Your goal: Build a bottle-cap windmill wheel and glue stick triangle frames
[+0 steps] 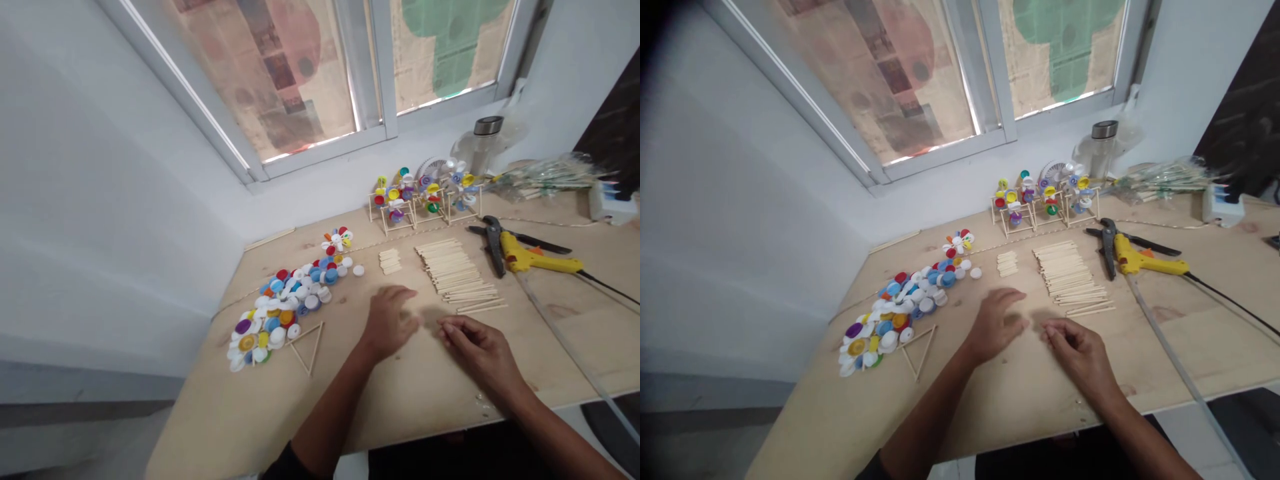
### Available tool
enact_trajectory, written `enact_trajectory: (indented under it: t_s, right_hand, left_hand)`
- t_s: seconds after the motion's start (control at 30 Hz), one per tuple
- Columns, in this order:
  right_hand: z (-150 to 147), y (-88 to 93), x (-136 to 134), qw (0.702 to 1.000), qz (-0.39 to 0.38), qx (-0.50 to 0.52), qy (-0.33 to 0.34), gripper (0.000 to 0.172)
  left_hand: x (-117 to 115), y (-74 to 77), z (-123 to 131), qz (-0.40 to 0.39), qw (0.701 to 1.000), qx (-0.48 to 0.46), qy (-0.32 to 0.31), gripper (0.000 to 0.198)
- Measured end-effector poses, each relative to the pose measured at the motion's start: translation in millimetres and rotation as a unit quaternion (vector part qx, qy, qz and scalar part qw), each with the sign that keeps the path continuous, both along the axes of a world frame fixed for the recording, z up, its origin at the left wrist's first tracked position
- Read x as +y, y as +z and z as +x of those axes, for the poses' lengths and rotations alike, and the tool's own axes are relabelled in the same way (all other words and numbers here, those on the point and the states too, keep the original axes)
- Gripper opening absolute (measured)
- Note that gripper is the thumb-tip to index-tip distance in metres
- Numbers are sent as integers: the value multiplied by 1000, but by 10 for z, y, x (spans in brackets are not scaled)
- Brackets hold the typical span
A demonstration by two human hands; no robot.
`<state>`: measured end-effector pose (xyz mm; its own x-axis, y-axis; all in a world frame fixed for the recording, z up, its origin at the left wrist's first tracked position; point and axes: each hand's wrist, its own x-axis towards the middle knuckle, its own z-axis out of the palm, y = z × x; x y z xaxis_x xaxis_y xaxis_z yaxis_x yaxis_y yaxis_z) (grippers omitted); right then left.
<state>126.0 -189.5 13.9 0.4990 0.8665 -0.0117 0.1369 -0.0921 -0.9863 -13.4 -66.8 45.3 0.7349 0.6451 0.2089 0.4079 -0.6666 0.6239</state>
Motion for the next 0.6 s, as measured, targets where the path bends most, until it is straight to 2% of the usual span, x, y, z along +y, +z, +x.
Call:
enact_trajectory:
  t_s: [0.07,0.1,0.13,0.2,0.3,0.37,0.47,0.53,0.6]
  right_hand:
    - [-16,93,2,999,22,35,2,36]
    - [-24,149,-5,999,32,44,5,35]
    - [-31,208,-17,998,39,48,8,34]
    - [-34,327,-52,998,47,42,10,31]
    - [-5,464,-111,999,47,14,3,30]
    - [33,504,-139,999,41,1,-7,31]
    - [106,481,-160,999,30,-3,-25,32]
    - [160,432,-164,999,23,-1,-44,32]
    - [211,382,-160,998,16,2,-58,34]
  left_hand:
    - [-184,25,48,-63,993,-12,-97,58]
    - [-260,28,70,-93,988,-19,-118,58]
    - [-322,25,86,-129,984,-29,-120,48]
    - [-400,15,98,-227,970,-66,-66,21]
    - [-421,43,45,-359,925,-123,-13,19]
    - [-411,124,-46,-403,903,-148,6,20]
    - [-419,331,-323,-429,887,-163,43,21]
    - [-451,471,-647,-415,898,-140,37,23]
    - [-508,556,-1086,-377,921,-94,8,28]
